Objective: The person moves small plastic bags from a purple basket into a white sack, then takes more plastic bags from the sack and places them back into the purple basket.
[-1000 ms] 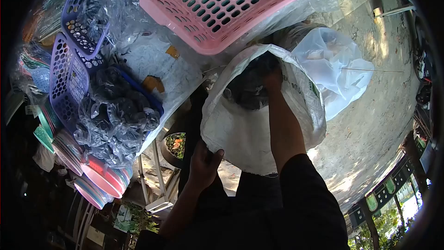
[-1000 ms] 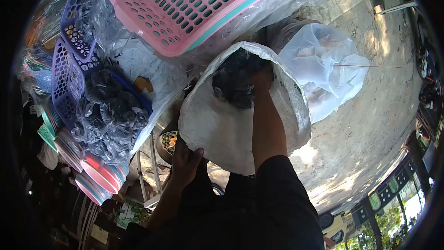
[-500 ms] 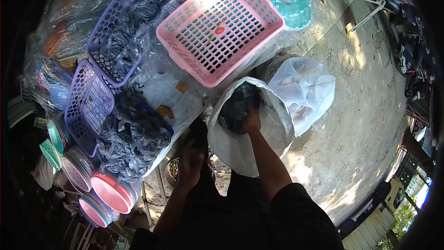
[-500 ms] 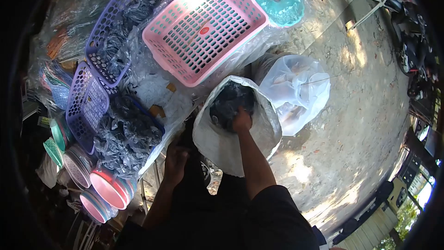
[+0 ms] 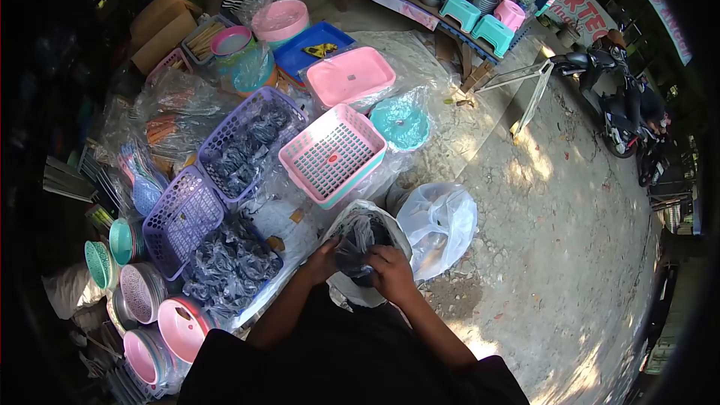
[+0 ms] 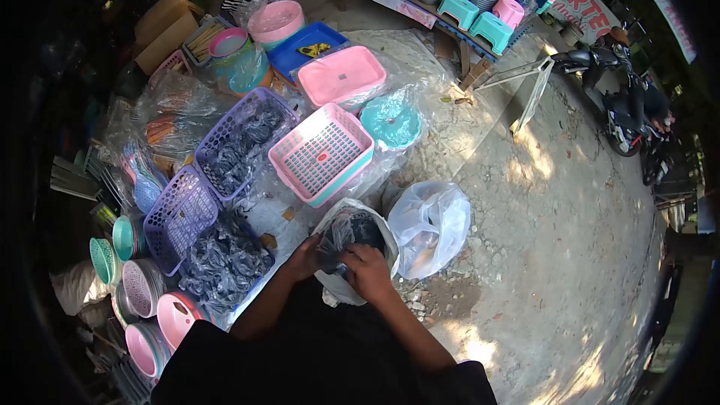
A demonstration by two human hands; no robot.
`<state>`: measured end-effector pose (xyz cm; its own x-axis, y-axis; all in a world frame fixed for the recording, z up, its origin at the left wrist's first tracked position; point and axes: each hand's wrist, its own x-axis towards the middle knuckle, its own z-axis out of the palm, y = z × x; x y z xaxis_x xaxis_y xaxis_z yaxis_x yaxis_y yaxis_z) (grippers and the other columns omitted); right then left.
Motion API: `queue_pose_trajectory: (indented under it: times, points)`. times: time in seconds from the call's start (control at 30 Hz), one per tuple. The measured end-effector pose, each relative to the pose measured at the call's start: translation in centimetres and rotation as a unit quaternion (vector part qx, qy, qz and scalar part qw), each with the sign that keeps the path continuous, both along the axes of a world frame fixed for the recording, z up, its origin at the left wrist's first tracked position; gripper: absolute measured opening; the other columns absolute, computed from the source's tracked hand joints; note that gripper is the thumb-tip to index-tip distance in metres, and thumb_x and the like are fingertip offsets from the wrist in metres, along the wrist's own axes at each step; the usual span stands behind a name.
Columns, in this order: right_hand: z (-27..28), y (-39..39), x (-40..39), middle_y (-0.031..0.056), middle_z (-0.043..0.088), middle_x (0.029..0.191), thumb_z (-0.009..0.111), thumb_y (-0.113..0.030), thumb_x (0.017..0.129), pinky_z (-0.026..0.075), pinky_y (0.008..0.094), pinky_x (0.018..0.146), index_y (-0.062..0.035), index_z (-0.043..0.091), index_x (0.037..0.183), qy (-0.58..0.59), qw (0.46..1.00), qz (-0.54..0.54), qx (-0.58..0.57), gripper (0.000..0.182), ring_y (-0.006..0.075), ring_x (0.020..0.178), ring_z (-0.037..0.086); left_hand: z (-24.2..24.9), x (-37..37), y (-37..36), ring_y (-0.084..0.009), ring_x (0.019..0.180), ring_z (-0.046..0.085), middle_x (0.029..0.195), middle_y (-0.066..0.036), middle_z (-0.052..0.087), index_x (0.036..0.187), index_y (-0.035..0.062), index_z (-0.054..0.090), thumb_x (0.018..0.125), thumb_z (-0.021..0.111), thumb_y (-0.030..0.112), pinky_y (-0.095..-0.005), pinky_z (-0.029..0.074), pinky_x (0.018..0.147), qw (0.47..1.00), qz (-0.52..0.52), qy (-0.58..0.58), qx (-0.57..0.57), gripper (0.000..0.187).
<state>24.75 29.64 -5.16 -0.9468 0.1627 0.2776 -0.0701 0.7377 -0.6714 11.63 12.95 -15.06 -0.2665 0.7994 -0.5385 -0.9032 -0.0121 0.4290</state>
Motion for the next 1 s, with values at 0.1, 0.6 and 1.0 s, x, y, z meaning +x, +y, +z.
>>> queue_pose_trajectory:
  times: [0.1, 0.6, 1.0]
  points:
    - [4.7, 0.1, 1.2, 0.0127, 0.063, 0.110, 0.070, 0.000, 0.067, 0.049, 0.0411, 0.082, -0.0093, 0.064, 0.112, 0.027, 1.000, 0.003, -0.012, 0.046, 0.0329, 0.098, 0.062, 2.9, 2.6, 1.6, -0.0268, 0.127, 0.049, 0.138, -0.009, 0.051, 0.141, 0.0119, 0.042, 0.094, 0.046, 0.050, -0.0496, 0.033, 0.110, 0.999, 0.019, 0.038, -0.023, 0.060]
    - [4.9, 2.6, 8.7, 0.0141, 0.067, 0.098, 0.073, 0.001, 0.077, 0.051, 0.0327, 0.080, -0.0003, 0.058, 0.121, 0.030, 0.981, -0.106, -0.157, 0.047, 0.0216, 0.088, 0.066, 5.4, 4.9, 4.0, -0.0310, 0.113, 0.059, 0.127, -0.012, 0.060, 0.129, 0.0124, 0.057, 0.095, 0.043, 0.047, -0.0500, 0.047, 0.095, 0.946, 0.124, -0.159, 0.255, 0.051]
    - [5.1, 2.6, 8.7, 0.0126, 0.067, 0.100, 0.074, -0.001, 0.079, 0.050, 0.0321, 0.084, 0.0006, 0.057, 0.124, 0.010, 0.980, -0.059, -0.188, 0.048, 0.0196, 0.091, 0.064, 5.2, 6.0, 3.7, -0.0263, 0.117, 0.058, 0.129, -0.010, 0.061, 0.131, 0.0096, 0.056, 0.096, 0.046, 0.042, -0.0434, 0.042, 0.102, 0.961, 0.156, -0.113, 0.198, 0.049]
